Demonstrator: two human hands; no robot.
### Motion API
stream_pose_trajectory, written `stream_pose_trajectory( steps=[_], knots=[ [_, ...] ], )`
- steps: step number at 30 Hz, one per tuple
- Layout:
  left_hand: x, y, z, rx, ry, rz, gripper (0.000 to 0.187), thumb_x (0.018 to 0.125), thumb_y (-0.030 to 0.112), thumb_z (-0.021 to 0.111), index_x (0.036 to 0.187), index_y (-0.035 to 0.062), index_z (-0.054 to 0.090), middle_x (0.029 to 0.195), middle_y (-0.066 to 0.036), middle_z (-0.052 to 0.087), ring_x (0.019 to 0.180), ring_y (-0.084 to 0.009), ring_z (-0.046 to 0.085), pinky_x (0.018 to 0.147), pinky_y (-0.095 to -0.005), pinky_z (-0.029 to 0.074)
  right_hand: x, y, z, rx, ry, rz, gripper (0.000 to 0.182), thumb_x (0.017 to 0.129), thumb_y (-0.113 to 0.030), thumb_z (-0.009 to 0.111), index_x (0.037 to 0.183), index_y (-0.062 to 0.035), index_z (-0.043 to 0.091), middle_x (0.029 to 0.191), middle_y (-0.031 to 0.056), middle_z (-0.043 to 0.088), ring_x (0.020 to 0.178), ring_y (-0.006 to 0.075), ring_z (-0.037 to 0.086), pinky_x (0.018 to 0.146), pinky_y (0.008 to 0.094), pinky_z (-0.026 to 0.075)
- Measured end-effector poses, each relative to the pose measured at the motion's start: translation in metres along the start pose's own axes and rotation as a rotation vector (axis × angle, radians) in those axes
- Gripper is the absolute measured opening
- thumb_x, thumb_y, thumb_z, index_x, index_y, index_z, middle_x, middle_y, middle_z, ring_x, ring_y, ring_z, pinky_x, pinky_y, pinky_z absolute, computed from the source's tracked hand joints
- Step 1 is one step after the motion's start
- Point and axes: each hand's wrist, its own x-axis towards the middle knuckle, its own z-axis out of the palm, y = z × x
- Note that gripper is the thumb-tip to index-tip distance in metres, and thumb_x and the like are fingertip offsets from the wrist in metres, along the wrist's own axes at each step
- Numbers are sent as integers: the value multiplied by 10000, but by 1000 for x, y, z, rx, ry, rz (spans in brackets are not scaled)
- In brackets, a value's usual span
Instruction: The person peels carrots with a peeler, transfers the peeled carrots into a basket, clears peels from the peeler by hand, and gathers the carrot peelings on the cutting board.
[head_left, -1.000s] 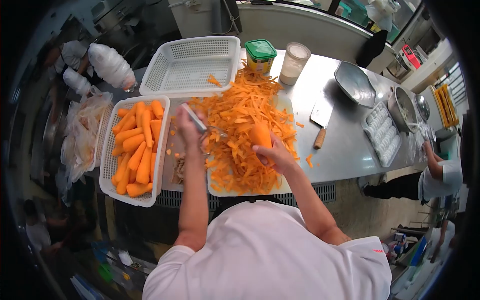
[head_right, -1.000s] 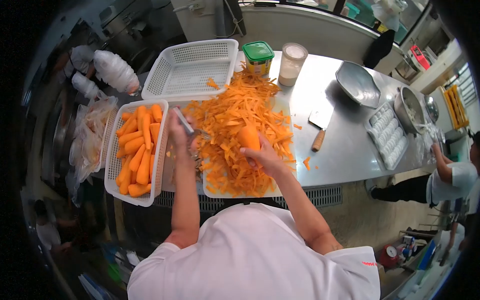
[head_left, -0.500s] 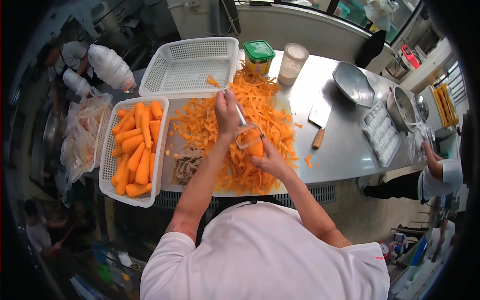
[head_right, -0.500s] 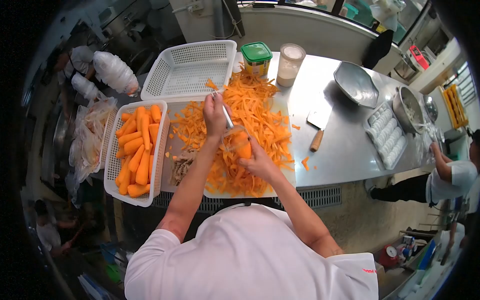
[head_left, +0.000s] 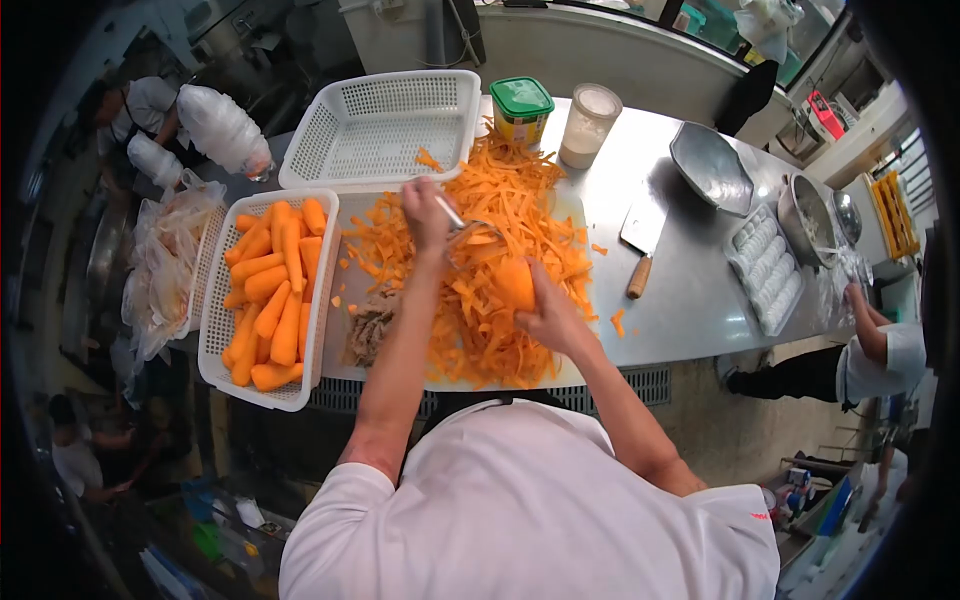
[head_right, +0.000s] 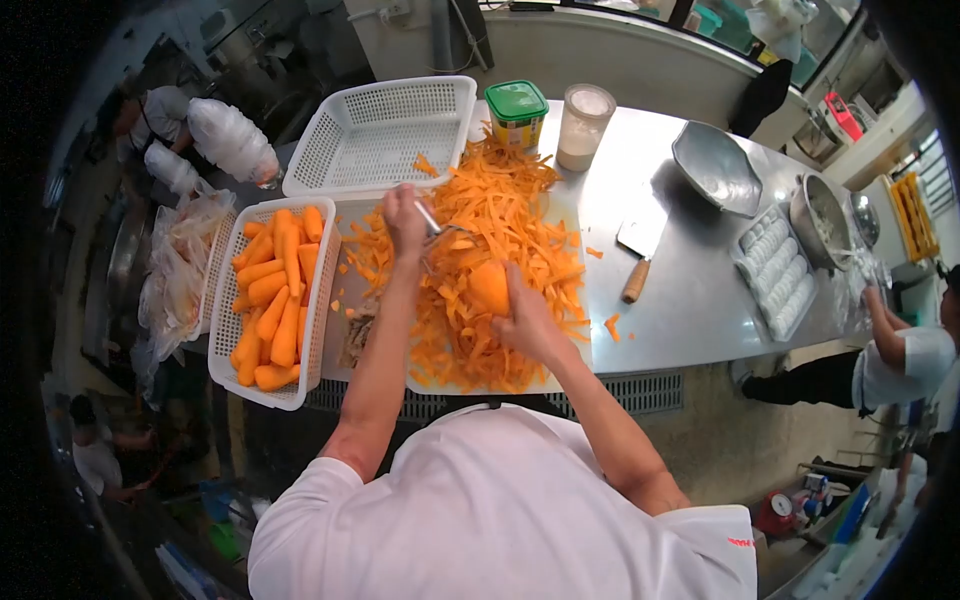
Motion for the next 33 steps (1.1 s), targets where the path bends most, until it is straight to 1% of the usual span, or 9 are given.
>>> stream_pose_trajectory(
  steps=[5,7,11,17,20,22,28,32,33],
  knots=[
    [-10,-12,13,9,-182,78,257,1037,289,436,944,50,454,648,-36,508,504,-132,545,455,-295,443,2,6,7,-164,63,-21,757,765,-36,645,1427,12,281,1042,316,618,1027,479,575,857,502,477],
    [13,-4,3,39,58,93,245,1031,273,435,940,46,448,646,-32,507,495,-130,541,443,-303,443,0,9,4,-302,85,-80,751,748,-19,635,1412,40,287,1021,311,617,979,472,594,807,506,490],
    [-33,12,19,59,-139,160,238,1025,246,425,942,24,452,630,-70,546,482,-164,551,444,-336,447,-1,15,13,-332,104,-36,735,739,-10,621,1401,39,306,1034,310,614,968,467,598,795,518,492],
    [25,-9,-7,261,89,222,243,1018,243,440,932,16,436,590,-114,560,493,-225,572,495,-380,453,-2,25,7,-394,117,-40,674,781,-48,644,1371,47,333,1047,268,626,966,437,624,828,491,504],
    [15,14,-16,108,41,76,229,1015,257,463,956,38,434,617,-85,551,504,-186,557,496,-340,449,1,42,4,103,162,-230,641,846,-117,684,1381,-7,350,1022,165,635,882,316,666,743,416,535],
    [4,31,-14,-17,-31,-25,221,1010,263,478,970,50,433,637,-68,546,510,-164,548,494,-320,445,-1,12,-9,899,-161,104,597,879,-167,708,1375,-72,388,992,78,603,772,188,636,628,324,523],
    [-39,10,17,11,-265,124,229,954,206,565,1020,47,415,730,-47,534,552,-119,534,486,-280,445,5,10,14,678,-194,197,506,873,-74,686,1308,-114,428,895,25,558,605,89,512,504,236,440],
    [4,0,11,124,2,166,234,901,114,607,1031,41,427,738,-51,517,578,-116,522,497,-290,430,2,9,4,433,-119,159,553,843,-62,667,1338,-95,422,921,43,579,697,131,567,578,277,488],
    [1,5,11,57,-22,116,237,897,121,614,1025,39,432,741,-52,518,579,-119,524,498,-296,433,4,21,9,294,-23,64,605,806,-84,681,1347,-68,409,988,126,610,811,255,607,684,350,504]
  ],
)
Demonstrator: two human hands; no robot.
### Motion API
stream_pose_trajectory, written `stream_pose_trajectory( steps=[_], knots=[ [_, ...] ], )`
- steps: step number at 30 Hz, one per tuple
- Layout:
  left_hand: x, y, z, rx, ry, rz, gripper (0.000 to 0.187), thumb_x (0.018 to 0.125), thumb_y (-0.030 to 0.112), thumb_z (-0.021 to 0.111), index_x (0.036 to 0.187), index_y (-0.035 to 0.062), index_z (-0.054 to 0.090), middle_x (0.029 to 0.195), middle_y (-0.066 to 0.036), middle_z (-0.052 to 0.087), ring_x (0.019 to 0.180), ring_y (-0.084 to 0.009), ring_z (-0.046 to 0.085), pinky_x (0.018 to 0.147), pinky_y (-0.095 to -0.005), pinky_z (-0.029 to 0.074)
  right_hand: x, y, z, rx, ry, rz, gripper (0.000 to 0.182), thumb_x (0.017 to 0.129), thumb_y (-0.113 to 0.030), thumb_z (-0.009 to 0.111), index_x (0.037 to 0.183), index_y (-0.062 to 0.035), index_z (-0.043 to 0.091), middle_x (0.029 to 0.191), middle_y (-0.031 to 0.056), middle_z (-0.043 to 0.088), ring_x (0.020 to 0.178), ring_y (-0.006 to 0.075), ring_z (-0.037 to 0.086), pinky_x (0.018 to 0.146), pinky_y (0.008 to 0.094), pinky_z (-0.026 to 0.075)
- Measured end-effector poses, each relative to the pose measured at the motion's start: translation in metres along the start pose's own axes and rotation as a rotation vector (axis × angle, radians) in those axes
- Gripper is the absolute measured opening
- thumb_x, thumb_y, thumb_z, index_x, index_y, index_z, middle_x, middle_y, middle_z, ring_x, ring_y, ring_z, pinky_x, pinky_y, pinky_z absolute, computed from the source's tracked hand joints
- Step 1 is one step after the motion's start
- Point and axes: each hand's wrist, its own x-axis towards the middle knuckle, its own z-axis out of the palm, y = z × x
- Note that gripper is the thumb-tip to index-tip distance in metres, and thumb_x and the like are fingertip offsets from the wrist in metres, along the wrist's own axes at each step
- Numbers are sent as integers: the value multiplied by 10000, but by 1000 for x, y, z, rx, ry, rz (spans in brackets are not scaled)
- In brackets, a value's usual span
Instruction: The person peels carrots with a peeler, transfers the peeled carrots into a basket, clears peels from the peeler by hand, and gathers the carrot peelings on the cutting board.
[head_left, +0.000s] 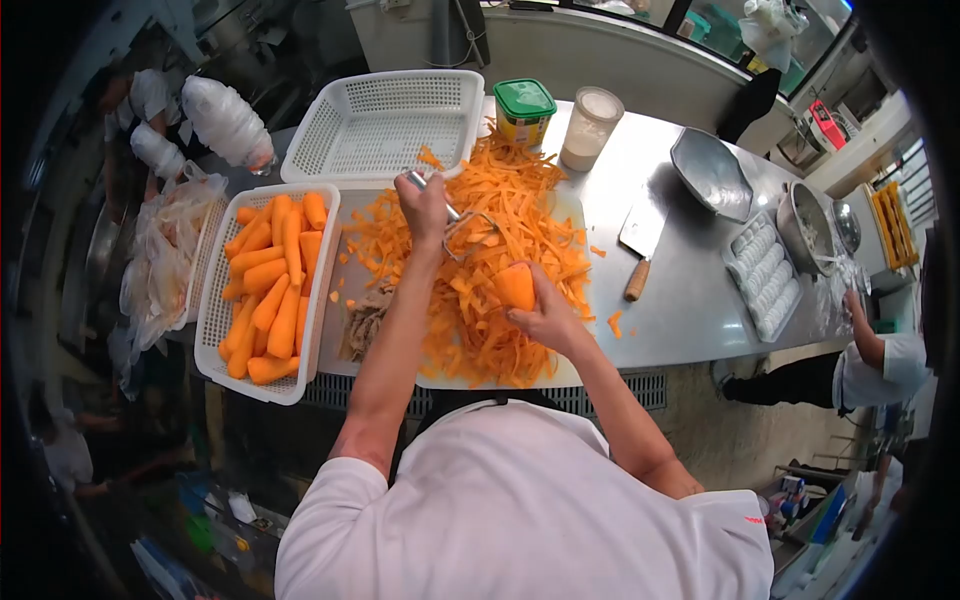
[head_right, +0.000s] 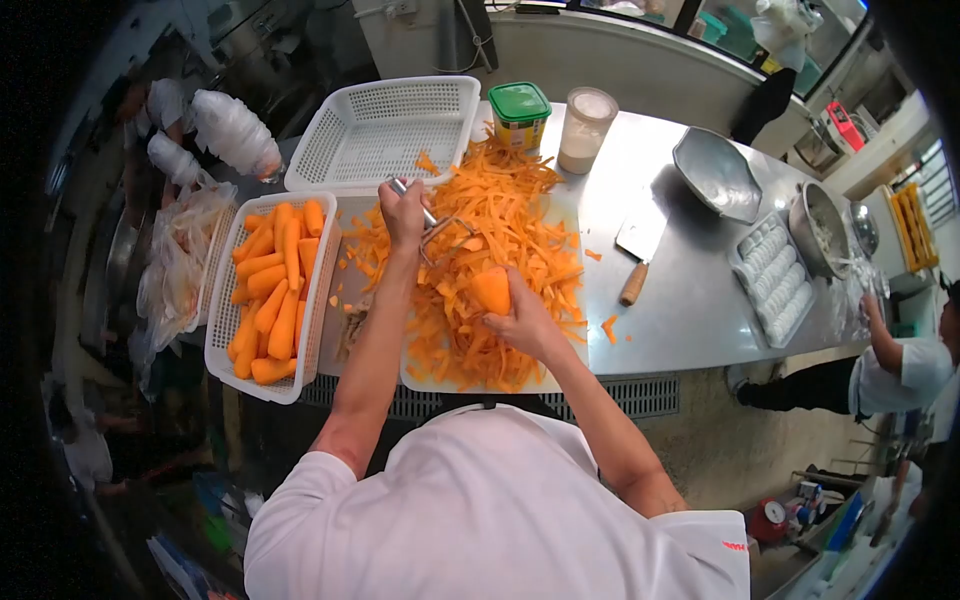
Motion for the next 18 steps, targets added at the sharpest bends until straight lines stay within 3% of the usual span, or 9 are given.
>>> stream_pose_trajectory(
  steps=[1,2,4,7,9,13,14,17,18],
  knots=[
    [-10,13,-3,-63,-21,-57,241,892,127,620,1020,37,437,745,-53,520,580,-121,526,499,-302,435,-2,4,3,-134,83,-98,662,769,-107,694,1356,-41,397,1056,209,642,926,379,647,791,423,520],
    [-31,22,7,-33,-97,-78,220,895,132,613,1005,43,445,737,-52,518,585,-124,529,504,-302,440,-2,8,5,-130,83,-92,662,769,-107,694,1356,-41,397,1056,209,642,926,379,647,791,423,520],
    [-32,9,14,27,-137,-80,225,906,131,600,1019,43,427,756,-54,512,571,-132,530,500,-309,454,4,-1,8,-232,139,-101,653,762,-112,690,1339,-20,398,1095,274,624,1068,475,572,908,481,471],
    [-12,2,7,96,-137,-157,220,914,122,583,1033,38,418,769,-59,504,570,-141,535,511,-320,466,3,-8,4,-354,167,-42,634,752,-80,676,1334,-34,429,1126,241,630,1070,407,597,905,428,481],
    [-2,4,4,-15,15,-108,203,909,114,572,1038,29,440,787,-87,538,607,-151,563,526,-320,473,3,-8,2,-397,205,-77,625,748,-79,680,1321,-24,437,1130,247,629,1069,414,598,898,432,485],
    [-37,2,25,141,-144,-45,290,899,119,572,1098,-7,402,871,-134,562,655,-194,607,546,-348,492,3,-17,6,-496,199,8,627,732,-58,679,1306,3,435,1117,264,624,1010,444,605,873,445,490],
    [-23,-1,23,104,-81,-124,242,890,95,601,1024,3,423,804,-88,541,556,-146,523,506,-339,453,3,-12,6,-499,195,4,627,732,-58,679,1306,3,435,1117,264,624,1010,444,605,873,445,490],
    [16,-22,-1,58,135,-79,236,887,87,601,1020,9,421,792,-84,544,561,-145,528,504,-327,448,5,4,-6,-463,209,-137,596,758,-56,683,1303,-17,446,1072,217,649,881,369,645,783,411,518],
    [19,-18,-5,61,127,-79,236,887,87,601,1020,9,421,792,-84,544,561,-145,528,504,-327,448,3,5,-11,-186,122,-79,613,766,-62,694,1322,-26,441,1060,180,653,851,335,648,766,401,522]
  ],
)
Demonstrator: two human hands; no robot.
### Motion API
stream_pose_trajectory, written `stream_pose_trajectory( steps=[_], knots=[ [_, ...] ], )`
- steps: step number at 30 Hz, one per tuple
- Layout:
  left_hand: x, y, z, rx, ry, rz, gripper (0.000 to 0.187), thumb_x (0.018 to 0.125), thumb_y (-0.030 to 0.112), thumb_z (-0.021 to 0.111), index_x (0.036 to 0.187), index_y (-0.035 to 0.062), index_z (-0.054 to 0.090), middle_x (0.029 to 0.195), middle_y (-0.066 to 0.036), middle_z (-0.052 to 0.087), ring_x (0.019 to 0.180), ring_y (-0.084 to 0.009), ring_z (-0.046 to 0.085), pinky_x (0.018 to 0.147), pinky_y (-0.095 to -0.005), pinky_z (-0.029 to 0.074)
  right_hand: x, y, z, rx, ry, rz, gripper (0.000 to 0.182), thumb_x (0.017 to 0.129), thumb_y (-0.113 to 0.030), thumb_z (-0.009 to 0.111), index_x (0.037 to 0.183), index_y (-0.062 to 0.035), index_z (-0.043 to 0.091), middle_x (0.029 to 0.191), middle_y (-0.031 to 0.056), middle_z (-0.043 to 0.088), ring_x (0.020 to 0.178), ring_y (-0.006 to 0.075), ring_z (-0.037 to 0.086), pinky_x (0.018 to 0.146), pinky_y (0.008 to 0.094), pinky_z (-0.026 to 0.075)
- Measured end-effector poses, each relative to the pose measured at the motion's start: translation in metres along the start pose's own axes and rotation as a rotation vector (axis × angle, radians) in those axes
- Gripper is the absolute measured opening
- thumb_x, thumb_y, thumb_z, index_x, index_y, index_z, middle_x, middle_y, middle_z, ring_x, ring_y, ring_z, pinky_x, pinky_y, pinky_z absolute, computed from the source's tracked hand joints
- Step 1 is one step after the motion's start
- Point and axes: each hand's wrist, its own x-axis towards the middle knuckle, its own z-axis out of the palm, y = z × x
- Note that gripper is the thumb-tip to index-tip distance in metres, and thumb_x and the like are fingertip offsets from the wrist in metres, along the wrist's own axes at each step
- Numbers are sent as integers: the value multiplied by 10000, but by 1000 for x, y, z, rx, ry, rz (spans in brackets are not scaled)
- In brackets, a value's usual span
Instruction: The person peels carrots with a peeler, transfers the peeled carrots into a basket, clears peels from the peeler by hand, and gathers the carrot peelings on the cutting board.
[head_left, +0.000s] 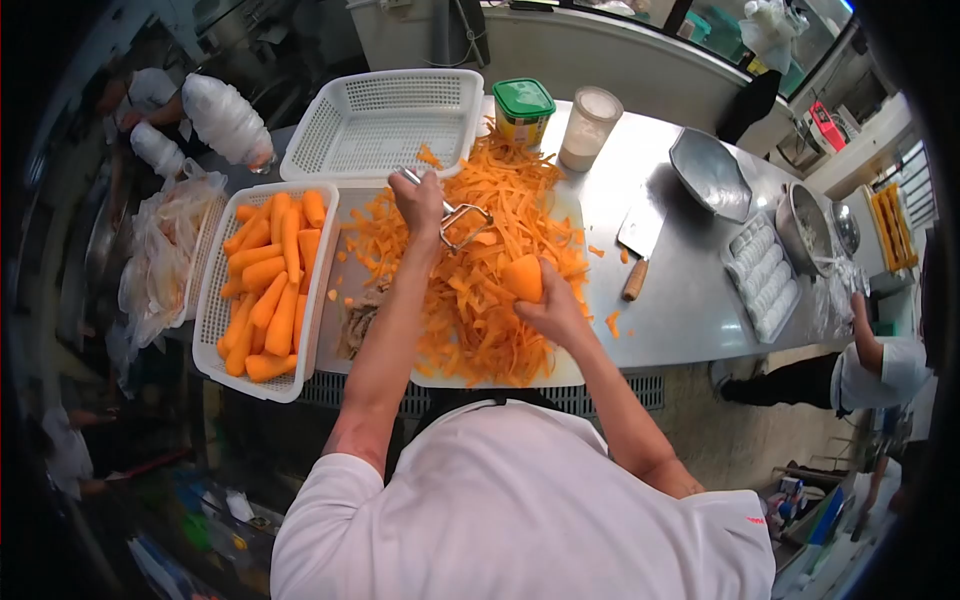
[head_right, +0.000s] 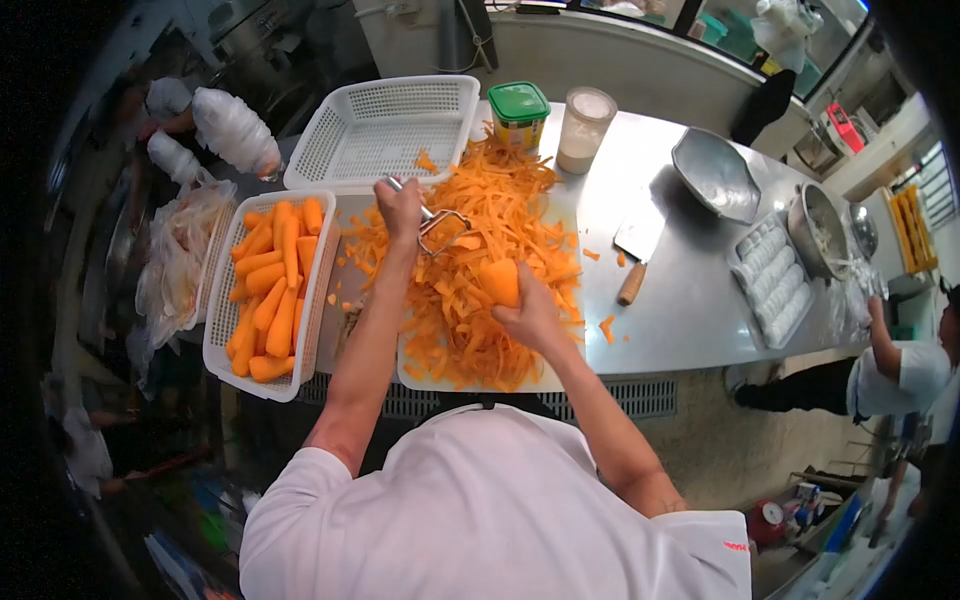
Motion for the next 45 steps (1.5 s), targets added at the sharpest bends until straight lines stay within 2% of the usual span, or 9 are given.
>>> stream_pose_trajectory(
  steps=[4,11,19,23,25,26,29,34,45],
  knots=[
    [-33,27,-3,-74,-172,33,307,890,133,607,1068,7,390,834,-124,534,552,-193,538,520,-335,473,-2,-7,-2,814,-292,253,663,835,-64,665,1414,-67,343,1068,93,636,743,193,610,661,322,519],
    [-26,-7,6,141,-126,39,265,900,157,588,1053,23,418,804,-109,545,614,-161,575,517,-323,474,-4,-11,8,348,-159,228,697,865,-44,635,1455,-121,272,886,53,556,567,110,510,485,252,428],
    [-37,-1,11,156,-247,-25,227,892,122,573,1023,28,412,817,-101,538,633,-183,591,538,-337,482,-5,3,14,-87,67,17,572,790,-55,644,1328,-43,453,1113,191,650,1025,338,621,861,379,498],
    [-51,15,15,-18,-156,-176,277,876,142,598,1032,2,416,928,-160,564,692,-208,623,591,-349,485,-13,-3,11,-167,76,-11,581,771,-48,643,1317,-25,449,1129,244,633,1074,416,597,885,410,488],
    [-67,22,27,109,-191,161,279,878,128,595,1044,0,411,921,-175,563,694,-215,621,571,-363,489,-6,-8,12,-318,60,44,581,751,-41,638,1299,-5,448,1131,260,622,1097,439,578,886,421,486],
    [-64,28,23,80,-241,-79,282,876,120,600,1043,4,405,907,-180,555,674,-226,615,564,-370,491,-6,-5,14,-320,54,41,581,751,-41,638,1299,-5,448,1131,260,622,1097,439,578,886,421,486],
    [10,-46,16,216,18,92,290,875,118,601,1048,-1,400,907,-175,558,643,-225,609,564,-371,488,-7,9,4,-220,117,-56,565,787,-33,637,1313,-15,431,1089,227,647,969,379,651,796,416,510],
    [-32,40,2,-34,-137,-27,275,883,106,582,1054,10,388,826,-118,510,587,-187,554,557,-359,475,-15,-20,-8,904,-118,318,606,880,-43,632,1402,-85,328,902,38,585,635,109,555,558,267,467],
    [-45,27,10,-28,-105,-148,238,862,119,578,1006,23,414,841,-108,543,636,-188,570,558,-343,461,-6,-3,7,-16,-16,30,685,797,-66,669,1392,-55,328,1045,165,609,786,273,593,726,368,488]
  ],
)
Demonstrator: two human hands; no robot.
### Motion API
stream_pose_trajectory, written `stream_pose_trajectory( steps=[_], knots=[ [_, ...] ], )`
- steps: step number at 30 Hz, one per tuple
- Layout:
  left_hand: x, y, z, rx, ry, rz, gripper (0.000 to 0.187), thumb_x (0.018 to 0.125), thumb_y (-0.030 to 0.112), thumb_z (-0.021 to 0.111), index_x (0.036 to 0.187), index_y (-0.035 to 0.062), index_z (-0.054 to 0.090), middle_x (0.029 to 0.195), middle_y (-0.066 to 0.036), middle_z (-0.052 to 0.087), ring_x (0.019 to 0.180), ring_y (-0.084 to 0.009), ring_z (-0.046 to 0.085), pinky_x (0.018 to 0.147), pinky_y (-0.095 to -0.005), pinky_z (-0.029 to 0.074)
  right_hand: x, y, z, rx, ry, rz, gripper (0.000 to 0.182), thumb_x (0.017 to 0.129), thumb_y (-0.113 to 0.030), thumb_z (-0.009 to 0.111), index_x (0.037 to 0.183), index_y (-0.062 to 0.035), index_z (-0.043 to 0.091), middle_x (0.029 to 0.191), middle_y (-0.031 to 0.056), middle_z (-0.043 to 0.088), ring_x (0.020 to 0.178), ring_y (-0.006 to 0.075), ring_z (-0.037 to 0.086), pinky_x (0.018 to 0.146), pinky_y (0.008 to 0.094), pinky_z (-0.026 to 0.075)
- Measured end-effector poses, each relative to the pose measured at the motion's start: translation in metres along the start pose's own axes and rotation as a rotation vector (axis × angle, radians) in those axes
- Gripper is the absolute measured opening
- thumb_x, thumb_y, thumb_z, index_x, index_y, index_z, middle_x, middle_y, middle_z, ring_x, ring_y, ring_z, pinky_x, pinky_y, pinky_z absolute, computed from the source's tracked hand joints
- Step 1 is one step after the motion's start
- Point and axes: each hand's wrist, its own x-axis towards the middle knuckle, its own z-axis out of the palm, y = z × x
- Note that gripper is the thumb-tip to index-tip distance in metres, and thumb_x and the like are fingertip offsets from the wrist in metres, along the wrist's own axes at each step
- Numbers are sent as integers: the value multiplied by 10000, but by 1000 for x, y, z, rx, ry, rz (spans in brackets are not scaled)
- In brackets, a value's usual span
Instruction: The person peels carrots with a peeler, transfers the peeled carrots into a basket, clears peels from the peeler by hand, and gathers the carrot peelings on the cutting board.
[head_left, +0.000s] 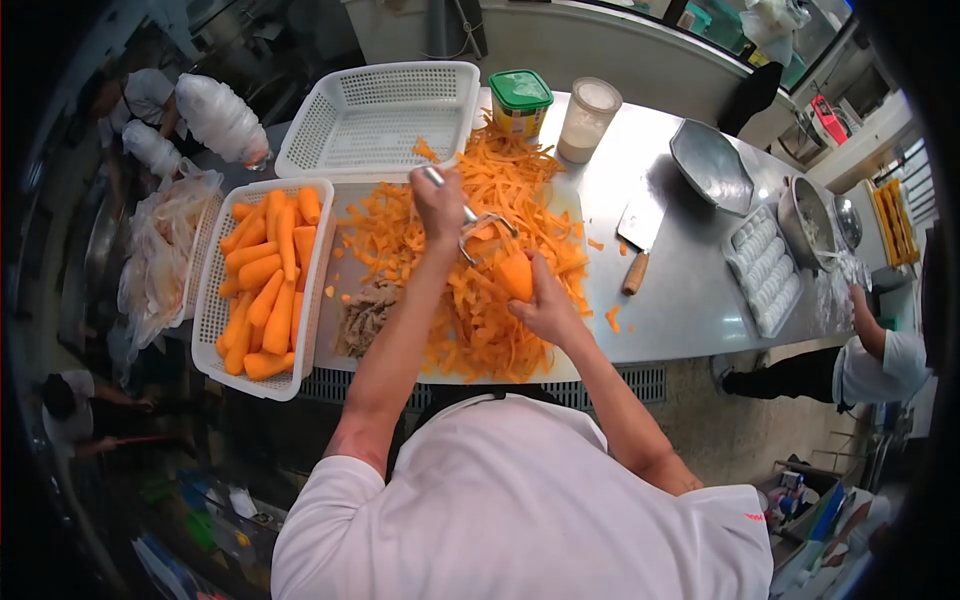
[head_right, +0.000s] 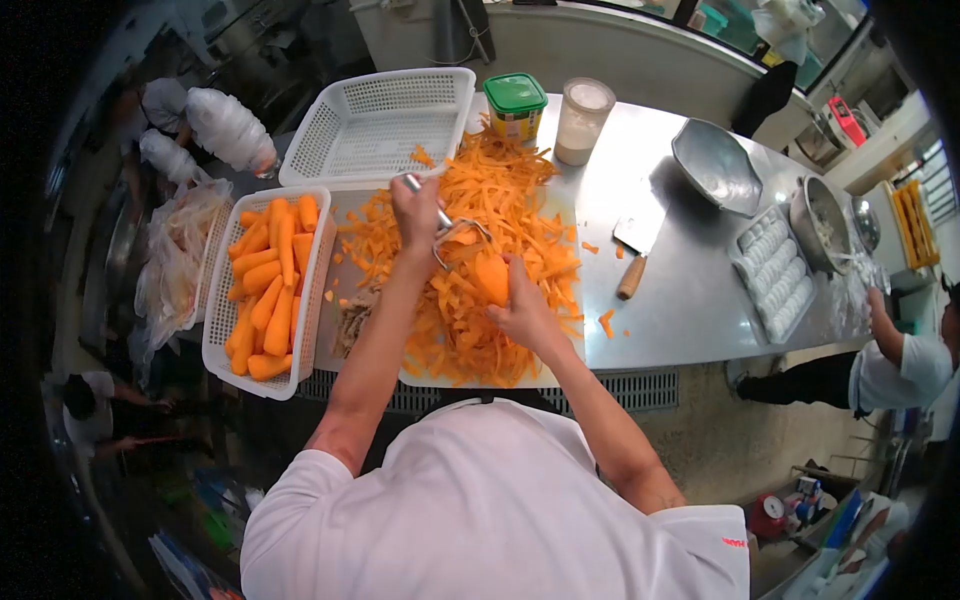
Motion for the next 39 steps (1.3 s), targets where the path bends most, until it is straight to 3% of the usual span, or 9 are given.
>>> stream_pose_trajectory(
  steps=[4,6,10,11,28,30,34,38,39],
  knots=[
    [10,-40,19,159,-86,318,242,866,105,569,1012,25,393,863,-128,545,632,-187,572,537,-355,460,0,-22,-2,-77,-60,139,716,769,-54,652,1402,-10,320,1079,279,606,930,424,608,806,443,489],
    [29,-35,6,101,84,187,272,861,114,591,1037,17,407,868,-137,542,632,-218,578,543,-374,466,-3,-4,2,-178,27,-5,713,765,-49,652,1398,-4,325,1061,285,606,945,439,603,808,466,487],
    [-20,7,14,25,-132,81,259,891,129,558,1045,7,389,866,-154,536,606,-290,569,566,-437,478,0,0,5,-366,140,-73,697,754,-31,655,1379,8,348,1042,296,606,993,471,583,814,515,481],
    [-14,-20,23,145,-72,312,244,901,131,549,1035,12,383,860,-148,534,598,-283,566,559,-428,482,1,0,5,-369,138,-77,697,754,-31,655,1379,8,348,1042,296,606,993,471,583,814,515,481],
    [-11,2,2,108,19,158,270,877,117,548,1054,-5,385,843,-192,571,705,-333,615,623,-445,495,-4,3,8,-505,209,-192,669,720,13,667,1333,19,400,1101,260,605,987,446,601,816,488,504],
    [-15,-10,12,262,31,427,271,880,125,545,1064,-2,392,856,-209,577,718,-377,612,660,-464,489,0,1,12,-516,170,-180,665,720,13,666,1331,13,403,1109,264,602,992,450,595,821,487,502],
    [30,-36,-24,293,211,428,304,891,131,569,1096,-3,388,890,-230,592,740,-418,615,677,-499,465,-7,2,9,-477,99,-166,628,741,-11,689,1311,1,426,1041,222,627,909,398,634,772,443,520],
    [11,-21,-110,107,106,275,287,954,180,557,1115,22,380,781,-105,512,569,-215,531,533,-388,455,3,30,5,-181,3,-179,600,788,-29,701,1322,-45,429,871,159,631,744,322,646,636,400,515],
    [-4,-24,-126,97,125,249,271,970,188,540,1128,34,383,787,-78,485,570,-175,503,536,-357,444,3,5,1,121,-123,41,567,827,-62,704,1325,-53,433,865,111,622,725,240,627,626,345,501]
  ],
)
